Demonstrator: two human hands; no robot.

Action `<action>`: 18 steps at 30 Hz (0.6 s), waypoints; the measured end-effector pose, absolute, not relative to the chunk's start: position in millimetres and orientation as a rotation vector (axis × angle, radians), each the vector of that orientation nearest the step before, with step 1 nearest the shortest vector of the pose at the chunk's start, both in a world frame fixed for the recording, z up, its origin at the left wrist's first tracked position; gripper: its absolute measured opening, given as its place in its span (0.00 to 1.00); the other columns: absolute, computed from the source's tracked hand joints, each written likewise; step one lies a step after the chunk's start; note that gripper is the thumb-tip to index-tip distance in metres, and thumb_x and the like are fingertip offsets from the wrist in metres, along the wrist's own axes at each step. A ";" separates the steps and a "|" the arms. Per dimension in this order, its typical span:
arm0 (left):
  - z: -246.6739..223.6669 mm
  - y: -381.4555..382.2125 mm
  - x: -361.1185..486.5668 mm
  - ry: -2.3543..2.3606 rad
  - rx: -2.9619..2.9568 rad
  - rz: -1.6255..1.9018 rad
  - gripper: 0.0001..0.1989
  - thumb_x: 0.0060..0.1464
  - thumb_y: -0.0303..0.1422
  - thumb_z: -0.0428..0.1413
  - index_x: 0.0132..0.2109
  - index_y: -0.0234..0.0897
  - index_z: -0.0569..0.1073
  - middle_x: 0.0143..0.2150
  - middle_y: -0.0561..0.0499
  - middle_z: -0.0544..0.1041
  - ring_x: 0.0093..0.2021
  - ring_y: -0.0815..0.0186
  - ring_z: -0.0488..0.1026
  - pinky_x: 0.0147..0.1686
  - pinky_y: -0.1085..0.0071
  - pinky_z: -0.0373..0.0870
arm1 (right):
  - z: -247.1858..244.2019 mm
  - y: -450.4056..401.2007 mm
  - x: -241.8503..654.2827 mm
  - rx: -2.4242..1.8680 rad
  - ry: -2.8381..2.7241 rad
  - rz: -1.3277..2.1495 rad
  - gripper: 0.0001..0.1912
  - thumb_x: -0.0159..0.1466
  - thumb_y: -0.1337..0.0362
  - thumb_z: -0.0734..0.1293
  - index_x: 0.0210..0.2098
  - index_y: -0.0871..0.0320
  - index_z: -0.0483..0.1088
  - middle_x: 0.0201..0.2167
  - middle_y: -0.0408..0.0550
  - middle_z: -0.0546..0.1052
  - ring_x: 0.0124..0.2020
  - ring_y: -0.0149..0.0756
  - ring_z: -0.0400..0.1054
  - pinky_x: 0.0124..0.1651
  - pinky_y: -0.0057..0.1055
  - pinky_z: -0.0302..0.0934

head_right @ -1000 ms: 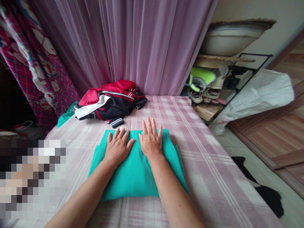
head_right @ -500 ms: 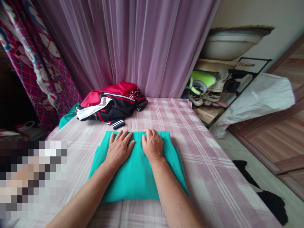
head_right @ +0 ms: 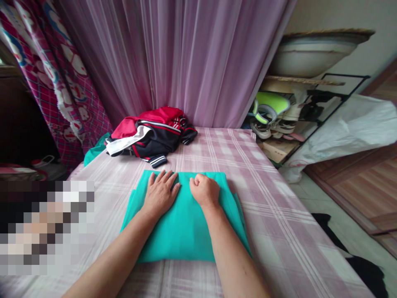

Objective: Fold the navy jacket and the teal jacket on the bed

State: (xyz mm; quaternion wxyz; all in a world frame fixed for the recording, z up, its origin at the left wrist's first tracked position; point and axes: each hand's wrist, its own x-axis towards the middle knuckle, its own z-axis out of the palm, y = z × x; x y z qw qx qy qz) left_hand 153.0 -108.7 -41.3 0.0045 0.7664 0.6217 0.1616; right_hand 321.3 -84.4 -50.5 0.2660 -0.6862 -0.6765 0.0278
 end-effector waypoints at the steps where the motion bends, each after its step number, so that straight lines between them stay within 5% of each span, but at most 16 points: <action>1: -41.5 -108.8 152.9 1.946 2.400 0.507 0.24 0.67 0.44 0.44 0.64 0.42 0.68 0.67 0.45 0.69 0.70 0.51 0.58 0.69 0.42 0.48 | -49.9 -84.8 320.7 -1.866 -1.834 0.070 0.19 0.63 0.57 0.64 0.18 0.54 0.61 0.17 0.41 0.67 0.21 0.31 0.53 0.28 0.32 0.39; 7: -42.4 -108.8 152.7 1.944 2.399 0.515 0.24 0.67 0.44 0.44 0.64 0.43 0.68 0.67 0.46 0.69 0.70 0.51 0.59 0.69 0.42 0.48 | -51.2 -84.3 321.0 -1.854 -1.812 0.064 0.22 0.63 0.57 0.63 0.16 0.55 0.55 0.14 0.39 0.61 0.20 0.29 0.47 0.27 0.32 0.37; 11: -42.9 -108.4 153.0 1.946 2.400 0.526 0.24 0.68 0.44 0.44 0.64 0.43 0.68 0.67 0.46 0.69 0.70 0.51 0.59 0.69 0.41 0.48 | -49.2 -83.5 325.0 -1.769 -1.772 -0.061 0.21 0.66 0.57 0.61 0.17 0.54 0.59 0.16 0.41 0.65 0.20 0.30 0.53 0.28 0.31 0.42; 15: -43.2 -108.8 153.3 1.947 2.410 0.532 0.24 0.67 0.45 0.44 0.64 0.44 0.68 0.66 0.46 0.70 0.70 0.51 0.59 0.69 0.41 0.48 | -41.1 -83.5 328.4 -1.613 -1.886 -0.196 0.14 0.68 0.57 0.60 0.35 0.57 0.74 0.35 0.51 0.79 0.38 0.38 0.69 0.41 0.31 0.56; 18: -43.1 -108.9 153.4 1.945 2.407 0.530 0.24 0.67 0.45 0.43 0.64 0.43 0.69 0.66 0.45 0.70 0.70 0.51 0.59 0.69 0.42 0.48 | -40.7 -84.0 329.4 -1.763 -1.983 -0.159 0.19 0.70 0.55 0.58 0.51 0.57 0.74 0.53 0.56 0.77 0.55 0.44 0.66 0.58 0.40 0.53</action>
